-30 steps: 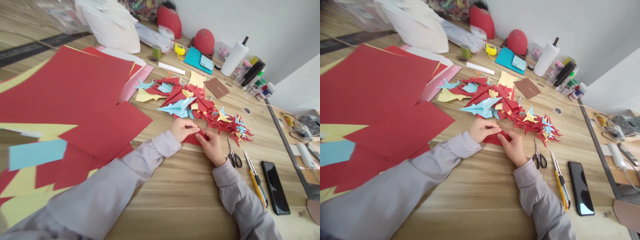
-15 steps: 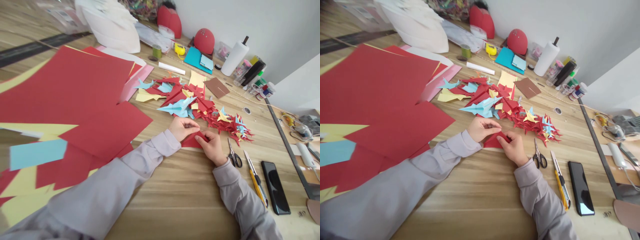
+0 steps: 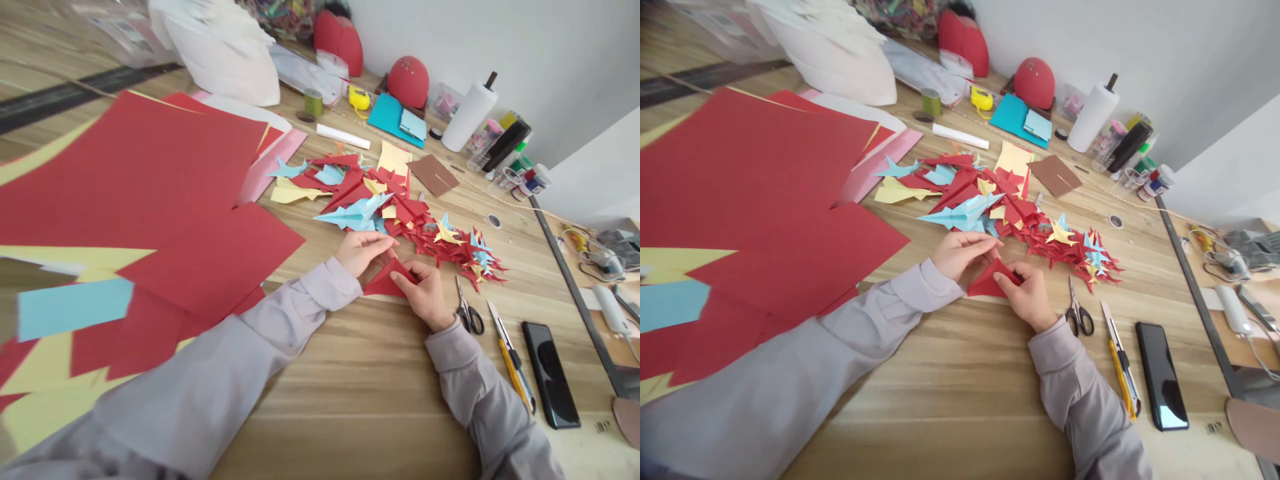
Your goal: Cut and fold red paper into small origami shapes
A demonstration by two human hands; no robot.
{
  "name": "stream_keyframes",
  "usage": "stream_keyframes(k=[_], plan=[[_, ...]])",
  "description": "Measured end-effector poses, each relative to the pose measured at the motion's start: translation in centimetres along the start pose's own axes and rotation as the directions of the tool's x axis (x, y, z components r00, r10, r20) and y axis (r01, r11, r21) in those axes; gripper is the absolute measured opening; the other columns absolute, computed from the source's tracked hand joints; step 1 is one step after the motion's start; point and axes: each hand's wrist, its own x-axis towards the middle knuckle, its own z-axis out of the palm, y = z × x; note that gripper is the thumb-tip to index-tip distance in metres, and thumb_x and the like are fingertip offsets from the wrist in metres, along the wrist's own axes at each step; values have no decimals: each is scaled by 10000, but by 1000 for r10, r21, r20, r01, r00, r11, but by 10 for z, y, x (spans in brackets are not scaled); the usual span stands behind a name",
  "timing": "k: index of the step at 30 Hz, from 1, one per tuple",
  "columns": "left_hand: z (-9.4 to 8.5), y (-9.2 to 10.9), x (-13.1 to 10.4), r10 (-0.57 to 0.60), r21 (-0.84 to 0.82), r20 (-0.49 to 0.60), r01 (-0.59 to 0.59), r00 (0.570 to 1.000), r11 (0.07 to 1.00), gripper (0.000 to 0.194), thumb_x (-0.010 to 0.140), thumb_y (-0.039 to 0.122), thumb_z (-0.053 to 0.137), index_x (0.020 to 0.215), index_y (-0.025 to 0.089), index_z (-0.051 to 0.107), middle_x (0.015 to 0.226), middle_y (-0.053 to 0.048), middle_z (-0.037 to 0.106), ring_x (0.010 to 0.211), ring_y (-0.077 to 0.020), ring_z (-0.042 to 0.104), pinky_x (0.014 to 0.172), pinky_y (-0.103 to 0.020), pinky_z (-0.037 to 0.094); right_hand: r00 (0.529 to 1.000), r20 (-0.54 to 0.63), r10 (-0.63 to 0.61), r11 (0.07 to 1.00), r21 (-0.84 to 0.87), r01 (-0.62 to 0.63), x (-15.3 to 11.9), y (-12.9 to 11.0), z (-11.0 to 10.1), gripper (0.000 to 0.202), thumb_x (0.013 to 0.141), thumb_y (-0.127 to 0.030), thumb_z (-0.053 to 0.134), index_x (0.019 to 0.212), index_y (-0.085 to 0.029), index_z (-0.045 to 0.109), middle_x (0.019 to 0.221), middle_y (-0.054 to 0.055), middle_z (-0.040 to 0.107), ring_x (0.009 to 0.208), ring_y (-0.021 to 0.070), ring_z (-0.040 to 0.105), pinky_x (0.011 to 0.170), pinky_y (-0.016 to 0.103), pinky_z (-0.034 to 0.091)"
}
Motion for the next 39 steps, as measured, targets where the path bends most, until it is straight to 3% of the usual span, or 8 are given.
stream_keyframes(k=[2,8,13,21,29,34,39], plan=[[0,0,0,-9,-17,9,9,1000,1000,323,628,419,733,754,125,687,623,-23,669,568,-129,606,603,-272,517,1000,-2,0,1000,13,0,0,0,0,200,770,-340,633,671,-166,621,607,-19,579,560,107,472,525,231,366],[-3,-3,1,82,135,44,-87,996,987,259,488,220,819,689,125,688,619,-15,664,597,-120,606,626,-251,518,1000,-7,-20,1000,-3,20,0,1,0,176,770,-322,629,685,-168,636,614,-18,597,562,109,485,532,232,374],[-2,-3,1,68,152,36,-73,997,986,245,516,201,791,729,124,698,582,5,638,526,-89,553,548,-223,483,1000,-1,-5,1000,14,5,0,1,0,186,766,-332,629,683,-166,637,608,-19,590,558,107,476,532,230,371],[2,-6,-1,75,114,29,-78,997,990,241,540,190,761,758,115,692,638,-16,663,578,-105,584,578,-230,482,991,-105,79,990,128,-65,1,-1,-1,207,728,-371,657,682,-170,638,625,-18,598,578,113,491,544,232,387],[3,-8,-1,117,188,44,-123,992,974,255,593,180,729,835,121,675,592,27,590,530,-84,516,544,-222,424,983,-158,96,980,187,-65,2,2,0,198,718,-357,675,664,-172,631,613,-27,573,567,107,469,540,232,373],[3,-9,-1,100,183,49,-108,994,977,200,603,204,726,778,126,670,540,43,540,495,-78,473,511,-220,398,975,-179,129,971,221,-88,2,2,0,217,704,-383,690,690,-171,646,638,-20,583,590,114,479,562,237,389],[1,-11,-1,110,180,53,-118,993,977,295,583,226,752,846,121,668,591,26,587,534,-85,512,542,-223,424,967,-207,146,959,270,-87,2,7,-1,229,718,-397,689,697,-174,641,662,-20,592,600,113,488,579,237,405]])
